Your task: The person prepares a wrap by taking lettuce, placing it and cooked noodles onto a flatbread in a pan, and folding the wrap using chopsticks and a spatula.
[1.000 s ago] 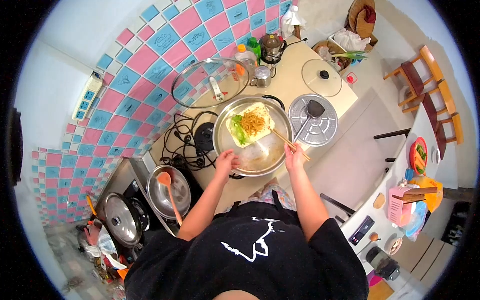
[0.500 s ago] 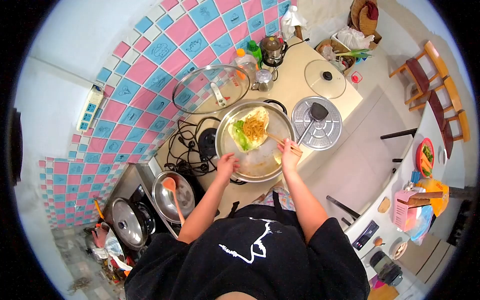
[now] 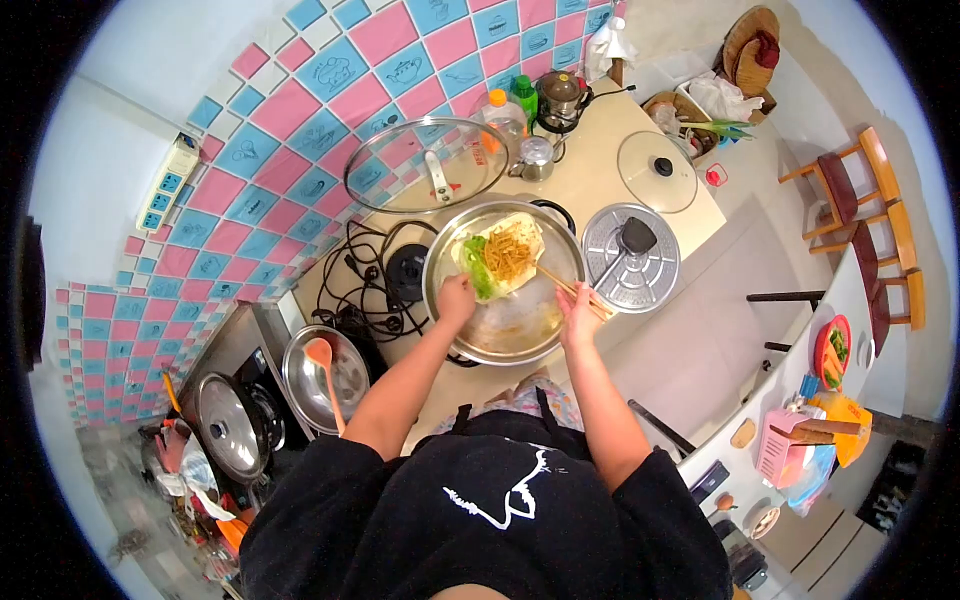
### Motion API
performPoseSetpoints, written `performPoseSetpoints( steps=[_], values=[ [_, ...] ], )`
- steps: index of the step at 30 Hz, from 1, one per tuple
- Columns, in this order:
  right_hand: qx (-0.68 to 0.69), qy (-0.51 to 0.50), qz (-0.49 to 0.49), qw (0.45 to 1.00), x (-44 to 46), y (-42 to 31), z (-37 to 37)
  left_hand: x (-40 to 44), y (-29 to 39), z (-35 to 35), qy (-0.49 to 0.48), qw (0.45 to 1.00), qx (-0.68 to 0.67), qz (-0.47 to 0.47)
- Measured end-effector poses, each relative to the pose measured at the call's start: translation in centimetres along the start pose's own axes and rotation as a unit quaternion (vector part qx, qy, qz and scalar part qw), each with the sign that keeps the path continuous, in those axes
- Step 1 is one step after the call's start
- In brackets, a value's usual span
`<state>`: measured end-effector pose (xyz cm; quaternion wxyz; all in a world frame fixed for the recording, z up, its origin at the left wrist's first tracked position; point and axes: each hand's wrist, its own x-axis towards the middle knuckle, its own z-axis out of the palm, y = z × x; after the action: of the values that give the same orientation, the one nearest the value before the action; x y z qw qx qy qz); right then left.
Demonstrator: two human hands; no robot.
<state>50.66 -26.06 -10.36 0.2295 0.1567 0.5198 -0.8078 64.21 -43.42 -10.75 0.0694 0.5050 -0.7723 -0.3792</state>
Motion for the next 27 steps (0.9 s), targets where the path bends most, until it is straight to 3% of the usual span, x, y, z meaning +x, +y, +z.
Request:
performPoseSetpoints(
  steps=[3, 5, 8, 15, 21, 27],
  values=[
    [0.022, 0.029, 0.035, 0.999, 1.5, 0.2, -1.1, 0.1, 0.7, 0.4, -0.004, 1.0, -0.015, 0.022],
    [0.07, 0.028, 0.071, 0.995, 2.6, 0.7, -2.1, 1.1, -0.6, 2.0, 0.019, 0.994, -0.016, 0.104],
    [0.067, 0.047, 0.083, 0.993, 2.6, 0.3, -1.8, 1.3, -0.2, 2.5, 0.019, 0.994, -0.008, 0.105],
    [-0.049, -0.034, 0.025, 0.998, 0.5, -0.8, -0.3, 1.4, 0.0, 3.4, 0.039, 0.99, -0.033, 0.13],
    [0.015, -0.02, 0.041, 0.999, 0.7, -0.6, -0.8, 0.7, 0.0, 2.6, 0.044, 0.993, -0.067, 0.088],
    [0.024, 0.025, 0.057, 0.998, 1.0, 0.9, -1.6, -2.3, -1.3, 2.4, 0.085, 0.992, -0.098, -0.012]
  ],
)
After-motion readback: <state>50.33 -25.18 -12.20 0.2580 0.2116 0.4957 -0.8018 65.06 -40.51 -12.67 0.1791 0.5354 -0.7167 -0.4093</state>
